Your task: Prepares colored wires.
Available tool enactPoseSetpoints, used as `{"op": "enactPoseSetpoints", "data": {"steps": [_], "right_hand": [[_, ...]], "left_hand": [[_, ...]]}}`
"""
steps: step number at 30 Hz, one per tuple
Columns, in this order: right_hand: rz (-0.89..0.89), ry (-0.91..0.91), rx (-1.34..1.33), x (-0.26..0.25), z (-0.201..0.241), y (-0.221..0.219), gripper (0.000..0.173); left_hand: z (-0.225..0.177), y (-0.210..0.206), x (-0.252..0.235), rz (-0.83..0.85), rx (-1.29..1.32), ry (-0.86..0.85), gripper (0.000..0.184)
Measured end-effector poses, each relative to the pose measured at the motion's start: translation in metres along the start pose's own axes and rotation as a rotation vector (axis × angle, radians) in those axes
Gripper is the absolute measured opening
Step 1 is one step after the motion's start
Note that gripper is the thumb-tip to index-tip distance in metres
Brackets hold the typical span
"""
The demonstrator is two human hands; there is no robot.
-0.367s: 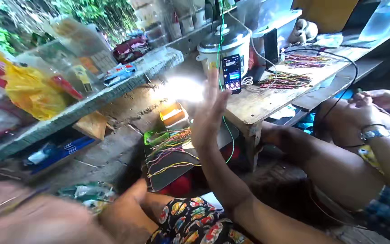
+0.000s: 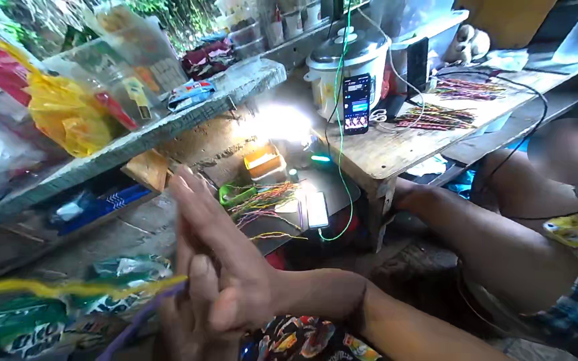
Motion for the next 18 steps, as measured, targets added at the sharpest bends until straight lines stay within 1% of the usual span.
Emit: {"op": "enactPoseSetpoints", "data": {"steps": [1,2,3,4,5,6,7,8,9,10,11,12,14,15,16,17,18], "right_hand": [[0.038,0.033,0.021,-0.001,0.002,0.003,0.102],[0.02,0.054,0.057,-0.003,0.005,0.018,0.104],[-0.021,0.046,0.093,-0.004,0.005,0.035,0.107],[-0.017,0.05,0.15,-0.003,0.007,0.041,0.108],[0.002,0.051,0.178,0.003,0.006,0.032,0.105],[-0.001,0.071,0.145,0.012,0.004,0.012,0.099],[0.042,0.106,0.117,0.016,0.002,-0.007,0.097],[0.066,0.132,0.133,0.015,0.001,-0.013,0.098],[0.032,0.136,0.174,0.012,-0.001,-0.005,0.099],[0.02,0.101,0.195,0.009,-0.004,0.008,0.101],[0.005,0.067,0.204,0.006,-0.007,0.02,0.102],[0.033,0.038,0.154,0.007,-0.01,0.021,0.1],[0.072,0.008,0.021,0.014,-0.016,-0.007,0.098],[0.116,-0.013,0.021,0.012,-0.019,-0.014,0.102],[0.14,-0.031,0.03,0.008,-0.023,-0.011,0.107],[0.136,-0.052,0.037,0.005,-0.029,0.0,0.109],[0.123,-0.083,0.04,0.005,-0.036,0.011,0.109]], "left_hand": [[-0.01,0.003,-0.021,-0.181,0.103,-0.074,0.037],[-0.019,0.005,-0.042,-0.231,0.213,-0.098,0.036],[-0.023,0.01,-0.055,-0.174,0.303,-0.087,0.041],[-0.016,0.015,-0.055,-0.144,0.371,-0.021,0.037],[-0.008,0.014,-0.045,-0.272,0.389,0.025,0.03],[0.001,0.011,-0.028,-0.122,0.277,-0.129,0.034],[0.002,0.006,-0.017,-0.043,0.116,-0.222,0.034],[-0.005,-0.003,-0.014,0.083,-0.001,-0.166,0.043],[-0.012,-0.005,-0.021,0.02,0.062,-0.168,0.051],[-0.023,-0.005,-0.034,-0.115,0.109,-0.081,0.052],[-0.024,0.0,-0.041,-0.247,0.152,0.022,0.049],[-0.01,0.007,-0.037,-0.3,0.213,0.076,0.046],[0.034,0.016,-0.01,-0.282,0.329,0.075,0.035],[0.048,0.011,-0.002,-0.157,0.374,0.087,0.037],[0.05,0.002,-0.007,-0.045,0.376,0.084,0.044],[0.048,-0.003,-0.016,0.017,0.353,0.06,0.051],[0.039,-0.006,-0.024,-0.018,0.288,0.03,0.048]]}}
Point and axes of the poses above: each hand's wrist, its own x-axis away from the middle knuckle, its own y-axis out of the back of the hand, z = x × y, the point moved 9 cm from there along -x, towards the middle knuckle, and after that the axes turned 6 degrees about z, right-handed, at the moved point
